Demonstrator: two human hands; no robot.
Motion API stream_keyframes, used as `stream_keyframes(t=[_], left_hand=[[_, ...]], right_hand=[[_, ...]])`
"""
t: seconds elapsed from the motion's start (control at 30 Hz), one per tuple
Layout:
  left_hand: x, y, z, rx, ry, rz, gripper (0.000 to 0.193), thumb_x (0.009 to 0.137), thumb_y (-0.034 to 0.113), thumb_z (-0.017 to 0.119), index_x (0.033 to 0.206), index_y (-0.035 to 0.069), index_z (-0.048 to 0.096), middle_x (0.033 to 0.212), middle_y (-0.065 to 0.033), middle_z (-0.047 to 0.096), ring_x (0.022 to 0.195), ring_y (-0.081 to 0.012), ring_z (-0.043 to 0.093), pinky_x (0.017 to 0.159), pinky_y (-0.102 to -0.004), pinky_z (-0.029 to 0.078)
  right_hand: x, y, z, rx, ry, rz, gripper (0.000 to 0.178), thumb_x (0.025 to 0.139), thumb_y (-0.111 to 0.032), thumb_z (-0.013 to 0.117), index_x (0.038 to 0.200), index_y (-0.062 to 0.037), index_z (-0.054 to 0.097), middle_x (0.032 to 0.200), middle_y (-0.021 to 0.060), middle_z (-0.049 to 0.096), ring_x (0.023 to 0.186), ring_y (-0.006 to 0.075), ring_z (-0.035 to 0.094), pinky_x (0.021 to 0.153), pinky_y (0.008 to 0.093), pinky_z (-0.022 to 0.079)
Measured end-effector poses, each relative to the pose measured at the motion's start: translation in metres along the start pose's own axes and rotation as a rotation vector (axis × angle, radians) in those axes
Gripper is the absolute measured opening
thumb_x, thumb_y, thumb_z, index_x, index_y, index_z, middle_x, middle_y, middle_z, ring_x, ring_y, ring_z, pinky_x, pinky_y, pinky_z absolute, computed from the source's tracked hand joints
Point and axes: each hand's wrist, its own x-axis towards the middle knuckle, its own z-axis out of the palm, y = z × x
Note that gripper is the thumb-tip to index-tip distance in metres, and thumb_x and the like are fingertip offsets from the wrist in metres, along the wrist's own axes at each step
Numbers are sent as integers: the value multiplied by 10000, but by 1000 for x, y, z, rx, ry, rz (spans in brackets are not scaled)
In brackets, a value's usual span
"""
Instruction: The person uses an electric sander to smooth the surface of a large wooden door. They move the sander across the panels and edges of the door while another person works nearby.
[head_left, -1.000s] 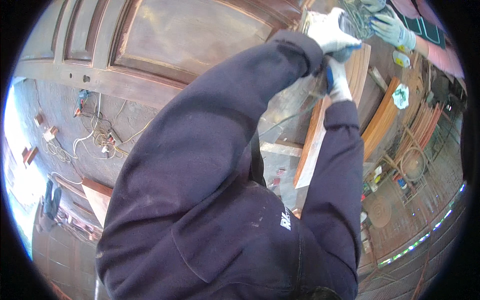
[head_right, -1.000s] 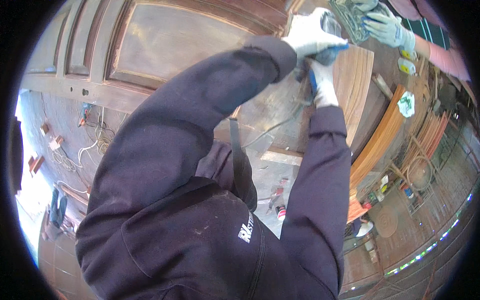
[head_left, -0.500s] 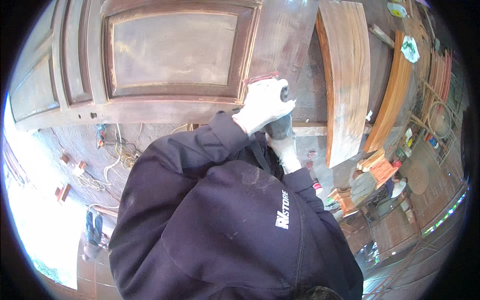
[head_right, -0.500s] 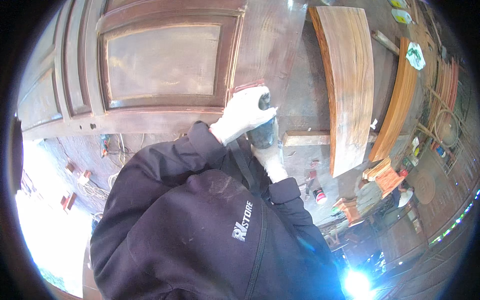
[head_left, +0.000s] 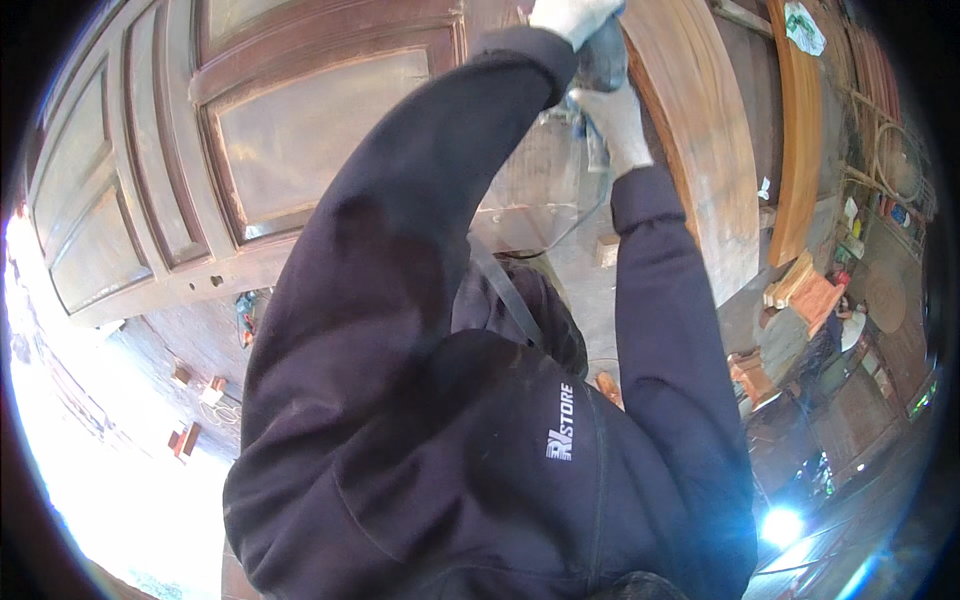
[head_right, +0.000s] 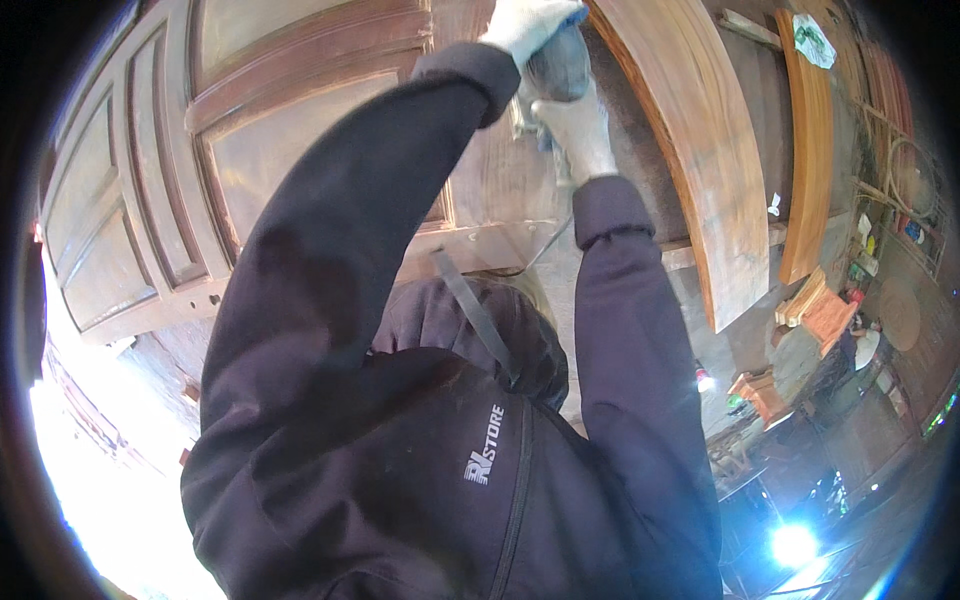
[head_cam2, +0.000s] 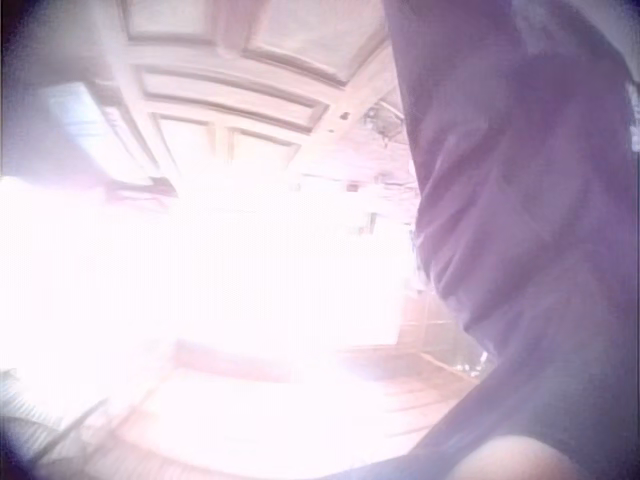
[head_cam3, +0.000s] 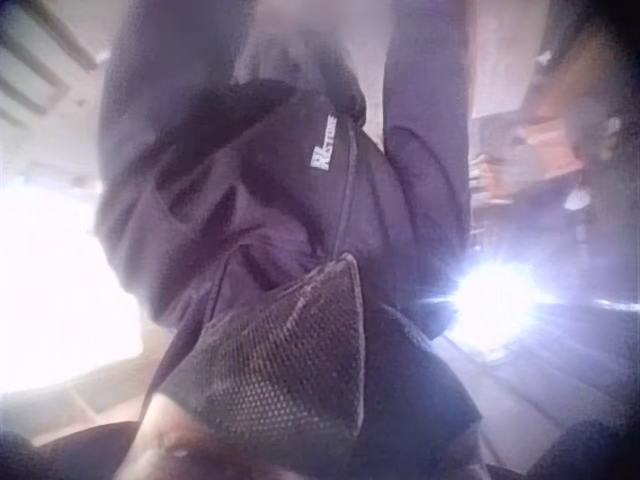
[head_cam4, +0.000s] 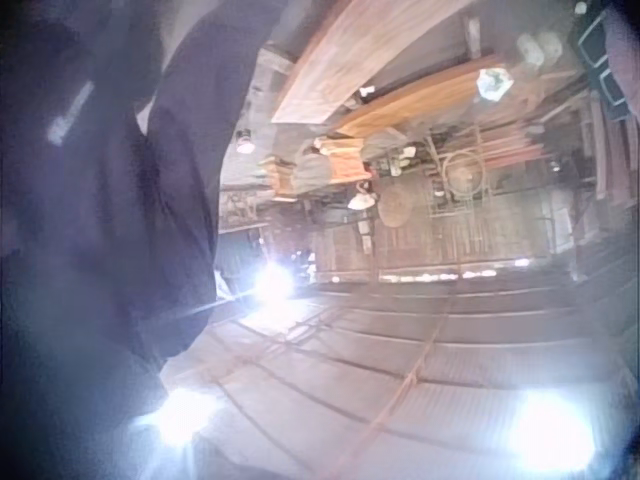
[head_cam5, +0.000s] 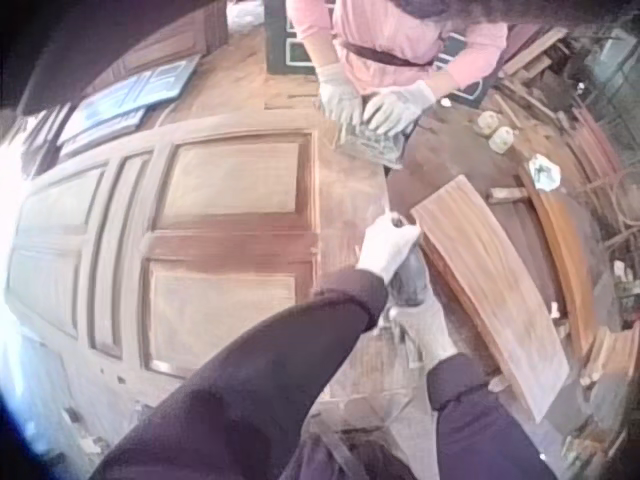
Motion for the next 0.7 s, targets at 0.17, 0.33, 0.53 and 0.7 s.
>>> stream_keyframes(t=[0.17,0.33,0.53,0.7], left_hand=[[-120,21,-16,88,-246,-173,319,822,328,711,924,25,711,889,-193,726,860,-306,720,795,-402,558],[-210,29,-25,440,-561,-91,288,834,349,694,940,83,715,912,-135,713,907,-325,697,813,-416,542],[-135,30,-16,371,-383,-172,415,851,417,649,876,9,716,806,-210,701,798,-366,708,755,-438,550],[-14,26,18,411,-275,112,473,850,485,633,917,29,740,787,-188,722,791,-312,734,763,-392,562]], right_hand=[[-104,30,-5,-30,-89,225,838,744,-171,725,1504,-79,385,1339,269,601,1252,358,596,1034,441,495],[-192,95,6,-127,-49,9,888,783,-168,740,1544,-95,289,1367,268,575,1285,386,565,1049,456,479],[-124,34,-10,-122,-35,34,819,777,-172,750,1498,-58,380,1344,277,586,1285,419,548,1052,463,470],[-17,-7,-41,-42,11,-57,790,747,-173,703,1466,-14,416,1266,278,632,1248,406,583,1039,449,482]])
